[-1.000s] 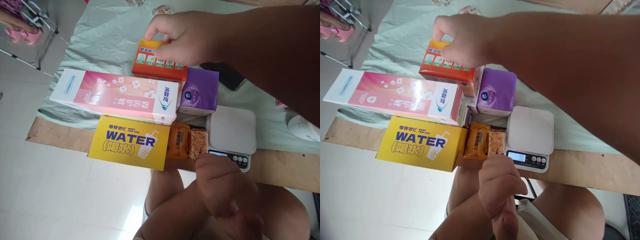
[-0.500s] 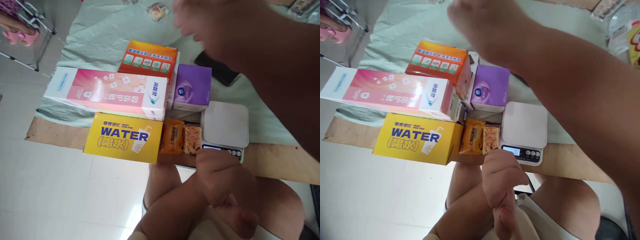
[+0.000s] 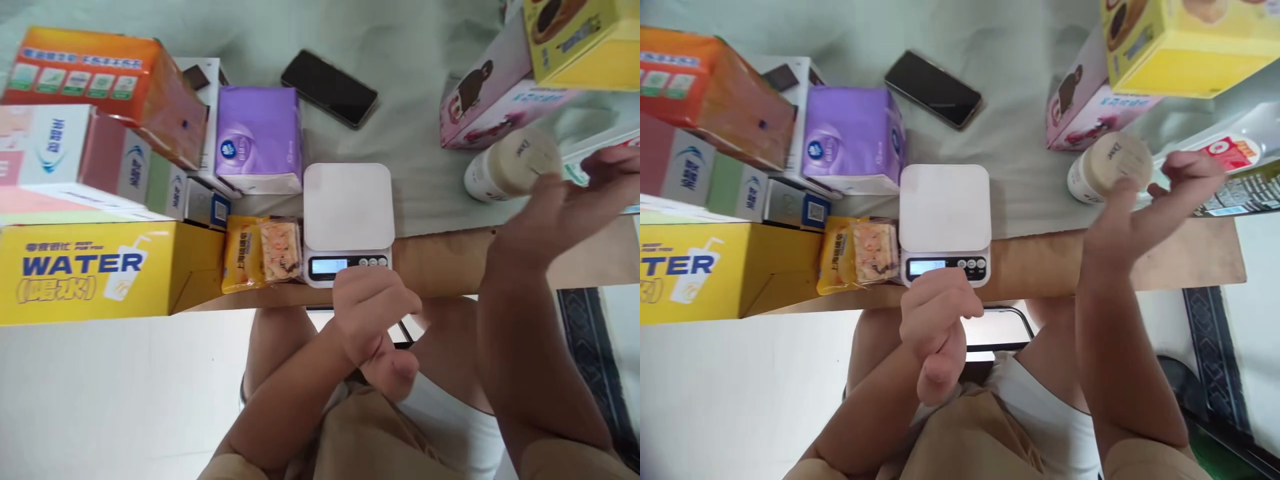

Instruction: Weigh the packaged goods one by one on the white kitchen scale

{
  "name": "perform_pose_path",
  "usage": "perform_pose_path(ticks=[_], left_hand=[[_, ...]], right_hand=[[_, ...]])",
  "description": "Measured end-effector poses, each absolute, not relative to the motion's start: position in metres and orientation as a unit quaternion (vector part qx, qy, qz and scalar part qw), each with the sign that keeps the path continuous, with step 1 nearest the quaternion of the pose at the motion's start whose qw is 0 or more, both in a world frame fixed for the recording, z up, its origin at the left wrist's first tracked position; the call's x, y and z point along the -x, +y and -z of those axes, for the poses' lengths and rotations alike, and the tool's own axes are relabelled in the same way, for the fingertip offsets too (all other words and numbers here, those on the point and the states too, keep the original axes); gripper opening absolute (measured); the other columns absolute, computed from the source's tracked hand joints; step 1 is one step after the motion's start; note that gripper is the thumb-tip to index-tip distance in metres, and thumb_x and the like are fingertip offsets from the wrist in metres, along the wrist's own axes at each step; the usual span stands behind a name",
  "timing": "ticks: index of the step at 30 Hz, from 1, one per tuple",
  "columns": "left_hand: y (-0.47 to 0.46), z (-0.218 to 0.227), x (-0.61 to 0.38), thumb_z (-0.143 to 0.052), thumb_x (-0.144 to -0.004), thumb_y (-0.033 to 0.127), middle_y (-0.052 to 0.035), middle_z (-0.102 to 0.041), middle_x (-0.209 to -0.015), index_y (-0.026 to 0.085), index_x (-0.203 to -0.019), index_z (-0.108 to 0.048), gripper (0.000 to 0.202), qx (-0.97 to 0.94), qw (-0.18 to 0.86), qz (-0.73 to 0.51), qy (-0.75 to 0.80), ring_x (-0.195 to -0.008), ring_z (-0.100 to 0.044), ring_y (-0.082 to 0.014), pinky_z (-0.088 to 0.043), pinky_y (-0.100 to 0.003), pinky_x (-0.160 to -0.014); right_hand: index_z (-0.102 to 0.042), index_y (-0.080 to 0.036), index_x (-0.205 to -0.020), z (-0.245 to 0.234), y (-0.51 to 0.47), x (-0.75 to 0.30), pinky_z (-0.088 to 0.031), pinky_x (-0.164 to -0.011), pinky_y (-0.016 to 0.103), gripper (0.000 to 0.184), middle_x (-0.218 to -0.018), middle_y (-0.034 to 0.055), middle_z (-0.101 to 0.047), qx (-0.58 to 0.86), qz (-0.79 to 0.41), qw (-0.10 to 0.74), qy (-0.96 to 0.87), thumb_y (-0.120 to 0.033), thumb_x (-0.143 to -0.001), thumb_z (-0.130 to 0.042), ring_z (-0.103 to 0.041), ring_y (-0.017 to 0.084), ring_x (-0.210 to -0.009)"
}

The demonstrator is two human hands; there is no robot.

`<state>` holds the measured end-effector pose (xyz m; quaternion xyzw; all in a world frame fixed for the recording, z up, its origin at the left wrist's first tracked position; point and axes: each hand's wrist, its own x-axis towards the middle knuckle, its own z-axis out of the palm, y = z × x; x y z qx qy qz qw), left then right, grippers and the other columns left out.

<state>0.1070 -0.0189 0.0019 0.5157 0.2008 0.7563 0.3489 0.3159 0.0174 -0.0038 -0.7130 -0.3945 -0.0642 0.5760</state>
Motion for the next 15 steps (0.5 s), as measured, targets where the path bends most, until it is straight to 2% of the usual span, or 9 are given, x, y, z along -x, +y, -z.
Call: perform_pose_path(ticks=[3,5,9,13,15], left_hand=[[-0.021,0.000,-0.123,-0.047,-0.092,0.060,0.0044,-0.027,-0.046,0.016,-0.061,-0.042,0.054,-0.543,0.354,-0.731,0.212,-0.041,-0.019,-0.0044,-0.009,-0.023,-0.044],[-0.025,0.001,-0.132,-0.047,-0.092,0.061,0.0041,-0.026,-0.046,0.016,-0.061,-0.041,0.055,-0.556,0.369,-0.710,0.226,-0.042,-0.019,-0.0046,-0.008,-0.024,-0.045],[-0.034,0.004,-0.151,-0.036,-0.096,0.061,0.0033,-0.027,-0.045,0.016,-0.061,-0.042,0.058,-0.573,0.402,-0.677,0.227,-0.040,-0.021,-0.0049,-0.007,-0.024,-0.044],[-0.034,0.008,-0.172,-0.048,-0.092,0.060,0.0038,-0.031,-0.047,0.015,-0.062,-0.045,0.054,-0.557,0.427,-0.673,0.233,-0.042,-0.024,-0.0040,-0.011,-0.023,-0.043],[-0.032,0.012,-0.180,-0.049,-0.093,0.060,0.0031,-0.037,-0.051,0.015,-0.066,-0.048,0.052,-0.548,0.441,-0.669,0.238,-0.045,-0.031,-0.0050,-0.020,-0.023,-0.044]], right_hand=[[-0.053,-0.023,-0.120,0.027,0.016,-0.344,-0.042,-0.117,0.049,0.068,-0.124,0.0070,-0.051,0.702,0.066,0.521,-0.481,-0.011,-0.056,-0.076,-0.051,0.023,-0.123],[-0.050,-0.021,-0.124,0.035,0.022,-0.351,-0.039,-0.121,0.051,0.078,-0.129,0.0106,-0.049,0.698,0.054,0.514,-0.496,-0.016,-0.054,-0.082,-0.048,0.025,-0.129],[-0.048,-0.021,-0.126,0.035,0.035,-0.352,-0.037,-0.123,0.054,0.074,-0.133,0.0132,-0.049,0.709,0.041,0.501,-0.495,-0.030,-0.062,-0.085,-0.047,0.026,-0.133],[-0.048,-0.018,-0.124,0.028,0.035,-0.355,-0.040,-0.122,0.052,0.075,-0.129,0.0146,-0.050,0.707,0.025,0.498,-0.501,-0.036,-0.061,-0.085,-0.050,0.026,-0.128],[-0.049,-0.015,-0.125,0.025,0.026,-0.355,-0.042,-0.121,0.052,0.078,-0.128,0.0158,-0.051,0.698,0.007,0.492,-0.520,-0.039,-0.060,-0.085,-0.052,0.027,-0.127]])
